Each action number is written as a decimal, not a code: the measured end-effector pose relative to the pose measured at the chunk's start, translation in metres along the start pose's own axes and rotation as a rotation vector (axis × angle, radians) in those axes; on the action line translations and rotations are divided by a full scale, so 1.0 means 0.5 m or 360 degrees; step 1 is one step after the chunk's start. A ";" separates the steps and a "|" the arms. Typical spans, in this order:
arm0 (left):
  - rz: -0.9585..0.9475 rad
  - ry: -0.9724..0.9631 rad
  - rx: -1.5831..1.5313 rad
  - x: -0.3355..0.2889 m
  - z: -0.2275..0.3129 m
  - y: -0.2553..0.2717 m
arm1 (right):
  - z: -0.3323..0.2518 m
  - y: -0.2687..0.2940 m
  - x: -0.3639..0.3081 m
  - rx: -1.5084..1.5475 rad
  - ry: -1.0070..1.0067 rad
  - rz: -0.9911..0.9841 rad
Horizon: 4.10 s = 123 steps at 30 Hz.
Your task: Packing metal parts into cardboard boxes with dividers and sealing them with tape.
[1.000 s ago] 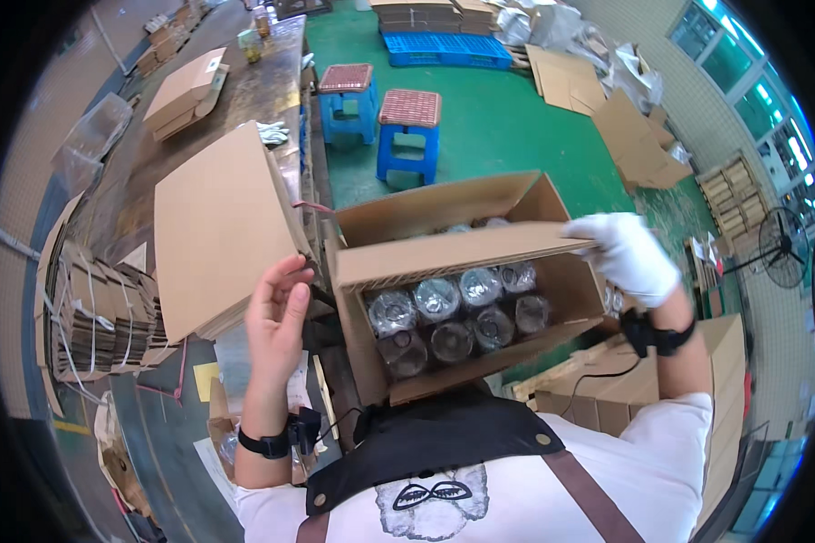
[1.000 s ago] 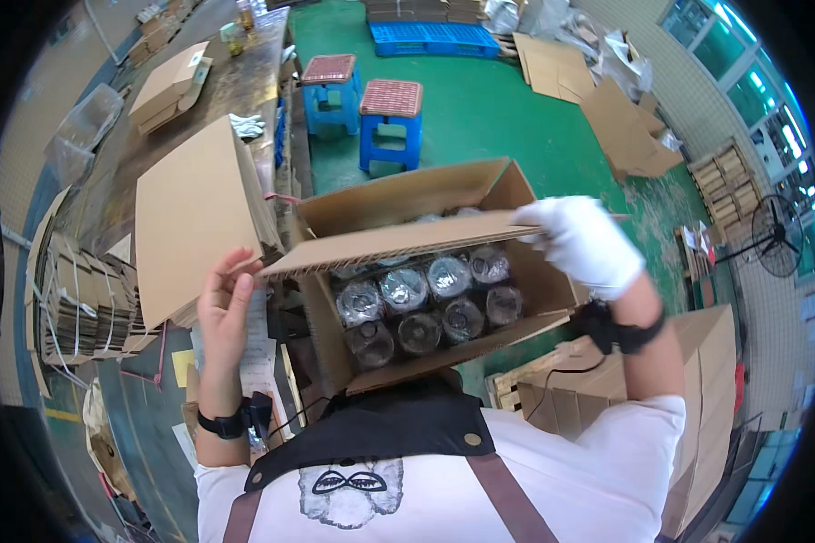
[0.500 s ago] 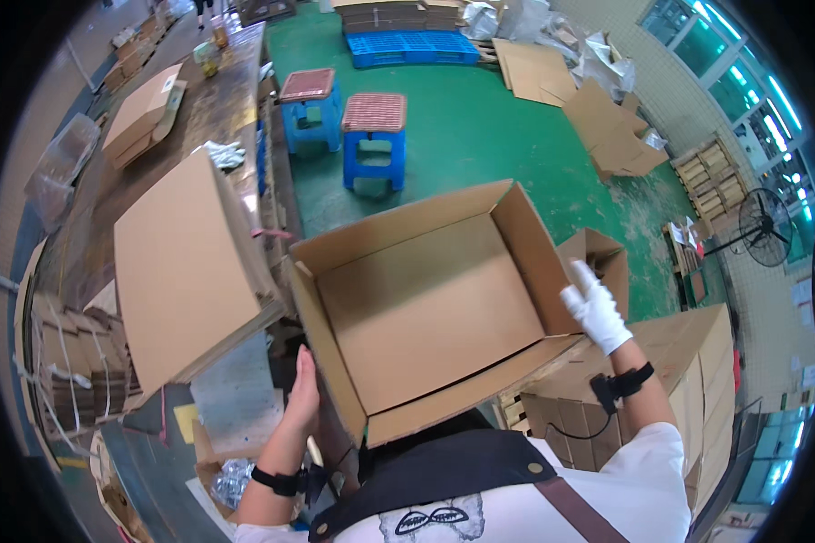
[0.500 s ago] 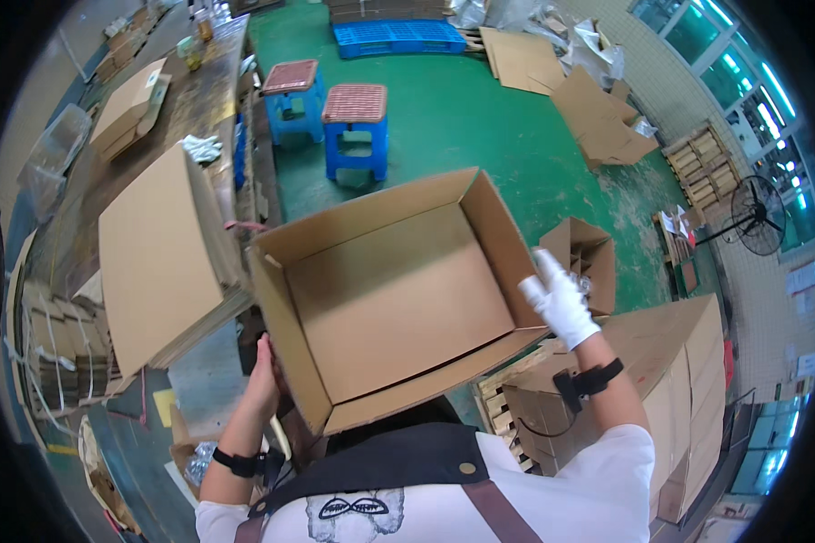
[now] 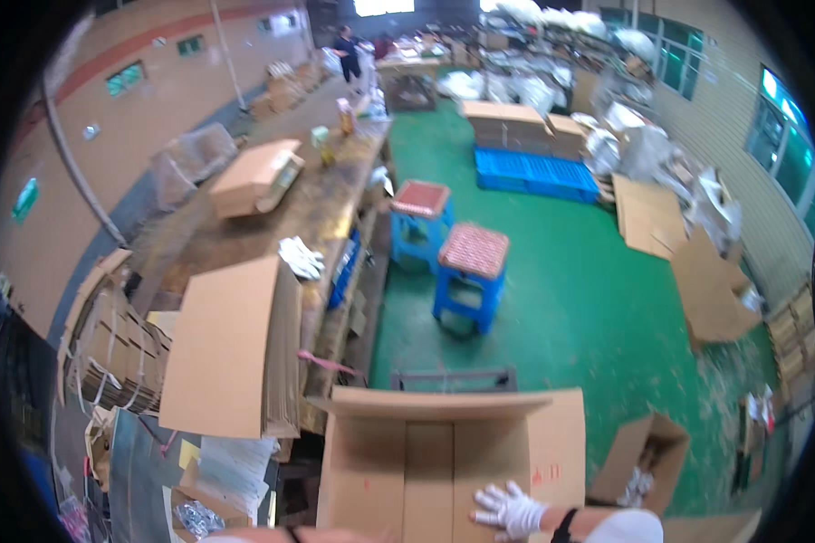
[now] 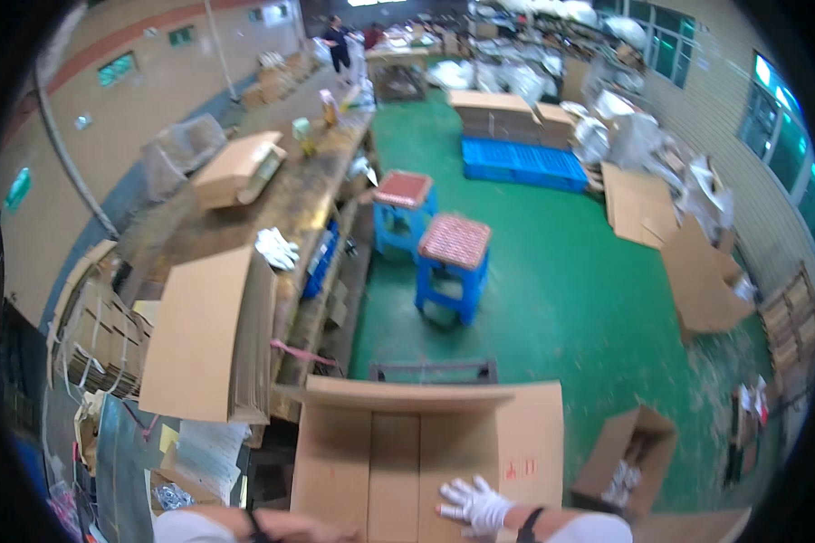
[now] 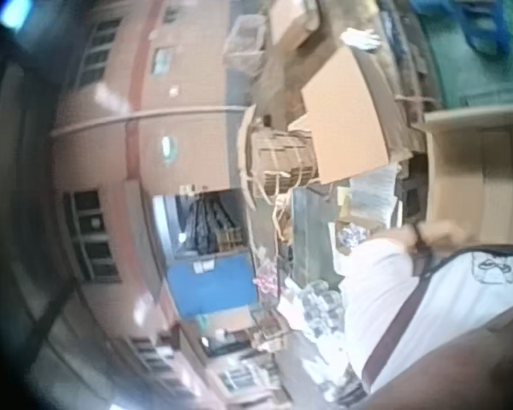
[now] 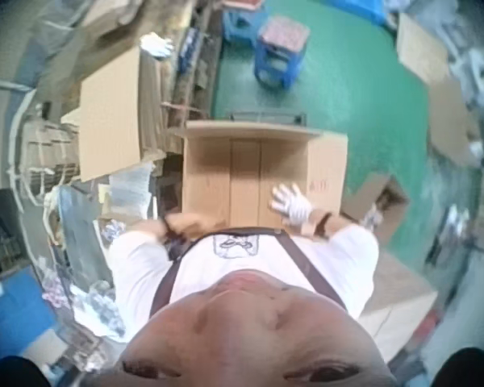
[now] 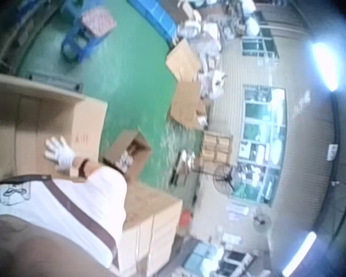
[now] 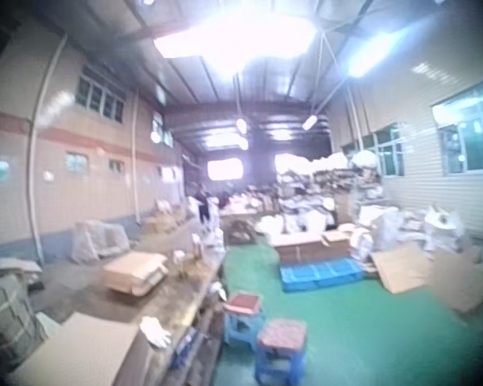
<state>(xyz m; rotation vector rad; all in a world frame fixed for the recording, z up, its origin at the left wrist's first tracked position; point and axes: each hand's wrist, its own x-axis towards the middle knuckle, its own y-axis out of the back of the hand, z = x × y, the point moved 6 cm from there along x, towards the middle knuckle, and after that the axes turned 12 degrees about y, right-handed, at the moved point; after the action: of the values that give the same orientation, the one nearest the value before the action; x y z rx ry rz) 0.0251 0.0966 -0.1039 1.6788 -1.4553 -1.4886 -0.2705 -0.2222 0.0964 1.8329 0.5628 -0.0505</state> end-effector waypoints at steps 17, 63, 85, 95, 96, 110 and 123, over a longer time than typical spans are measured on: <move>0.0186 0.1360 -0.1104 0.264 -0.013 0.364 | 0.175 0.327 0.158 0.0010 -0.0600 0.0896; -0.0244 0.1864 -0.1561 -0.235 -0.120 -0.011 | -0.746 0.293 0.856 0.0298 0.0786 0.0039; -0.0493 0.1380 -0.4443 0.264 -0.002 0.458 | 0.046 0.043 0.079 0.0130 -0.0367 0.1014; -0.0746 0.1028 -0.4544 0.278 0.012 0.379 | 0.025 0.071 0.108 0.0116 -0.0343 0.0950; -0.0702 0.1124 -0.4491 0.288 0.015 0.371 | 0.024 0.071 0.107 0.0114 -0.0359 0.0935; 0.0554 0.2157 -0.3212 0.108 -0.249 -0.048 | -0.083 0.201 0.498 -0.0120 -0.0466 0.0035; -0.0098 0.2015 -0.3173 0.152 -0.212 0.084 | 0.036 0.108 0.438 0.1755 -0.0569 -0.0164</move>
<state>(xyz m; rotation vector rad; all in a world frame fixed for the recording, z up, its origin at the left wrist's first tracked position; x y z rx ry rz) 0.0933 -0.0160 -0.0672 0.7093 0.7492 -0.6865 -0.0509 -0.1737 0.0704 2.7514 0.3834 -0.8899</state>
